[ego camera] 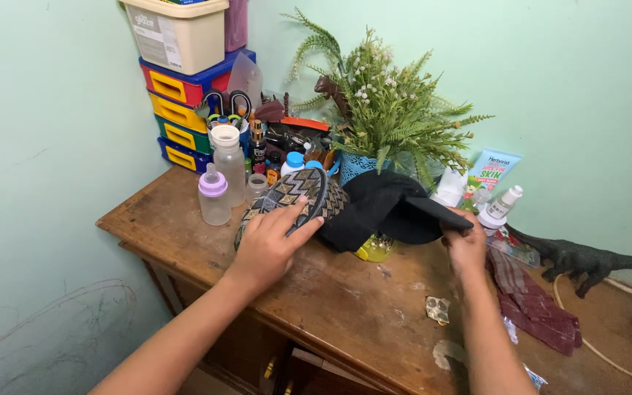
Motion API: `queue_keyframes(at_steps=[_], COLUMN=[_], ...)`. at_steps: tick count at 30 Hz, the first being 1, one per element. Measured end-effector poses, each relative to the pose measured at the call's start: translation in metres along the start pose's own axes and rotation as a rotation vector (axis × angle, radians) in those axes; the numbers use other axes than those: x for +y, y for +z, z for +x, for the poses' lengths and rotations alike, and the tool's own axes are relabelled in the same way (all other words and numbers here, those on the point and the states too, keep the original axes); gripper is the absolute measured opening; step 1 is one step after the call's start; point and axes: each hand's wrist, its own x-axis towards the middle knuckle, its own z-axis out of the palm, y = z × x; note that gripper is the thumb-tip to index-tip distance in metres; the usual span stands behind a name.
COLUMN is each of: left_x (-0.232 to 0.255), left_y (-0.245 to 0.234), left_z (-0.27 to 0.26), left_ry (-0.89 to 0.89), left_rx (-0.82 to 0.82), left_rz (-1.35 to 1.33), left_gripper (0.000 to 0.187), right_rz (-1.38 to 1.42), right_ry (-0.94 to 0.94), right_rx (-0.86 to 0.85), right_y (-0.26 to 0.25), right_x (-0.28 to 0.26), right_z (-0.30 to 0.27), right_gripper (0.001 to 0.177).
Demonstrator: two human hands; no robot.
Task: The person wipes a toy dinosaur, a small white ball, a pen, and a black cap with a maroon cloth on a wooden table. They then move several skincare bottles and a small container to the side of the table.
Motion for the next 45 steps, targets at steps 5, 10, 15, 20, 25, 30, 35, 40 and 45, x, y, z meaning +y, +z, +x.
queue_keyframes(at_steps=[5, 10, 15, 20, 25, 30, 35, 40, 45], left_x=[-0.004, -0.014, -0.024, -0.024, -0.025, -0.014, 0.026, 0.065, 0.076], left_y=[-0.002, -0.006, -0.003, -0.004, -0.009, -0.002, 0.013, 0.002, 0.024], left_z=[0.002, 0.005, 0.000, -0.006, -0.007, -0.003, 0.016, 0.050, 0.057], left_ry=[0.030, -0.019, 0.140, 0.270, 0.280, 0.131, -0.027, -0.652, -1.067], left_rx=[0.010, 0.038, 0.103, 0.048, -0.107, -0.218, -0.169, -0.311, -0.437], left_rz=[-0.006, -0.070, -0.071, -0.138, -0.266, -0.396, -0.595, -1.096, -1.425], left_gripper=[0.045, 0.043, 0.038, 0.032, 0.042, 0.049, 0.045, 0.074, 0.101], right_rz=[-0.035, 0.022, 0.168, 0.179, 0.192, 0.295, 0.257, 0.093, -0.147], right_ry=[-0.046, -0.037, 0.048, 0.075, 0.099, 0.039, -0.099, -0.300, -0.479], right_rx=[0.009, 0.081, 0.132, 0.116, 0.105, 0.054, -0.032, -0.033, -0.101], right_y=[-0.002, 0.001, 0.006, 0.014, 0.021, 0.023, 0.011, 0.038, 0.053], right_x=[-0.025, -0.037, -0.051, -0.051, -0.051, -0.032, -0.006, -0.060, -0.091], right_z=[0.001, 0.004, 0.004, 0.000, -0.004, 0.000, 0.010, -0.030, -0.060], right_gripper=[0.051, 0.049, 0.040, 0.038, 0.035, 0.038, 0.044, 0.046, 0.040])
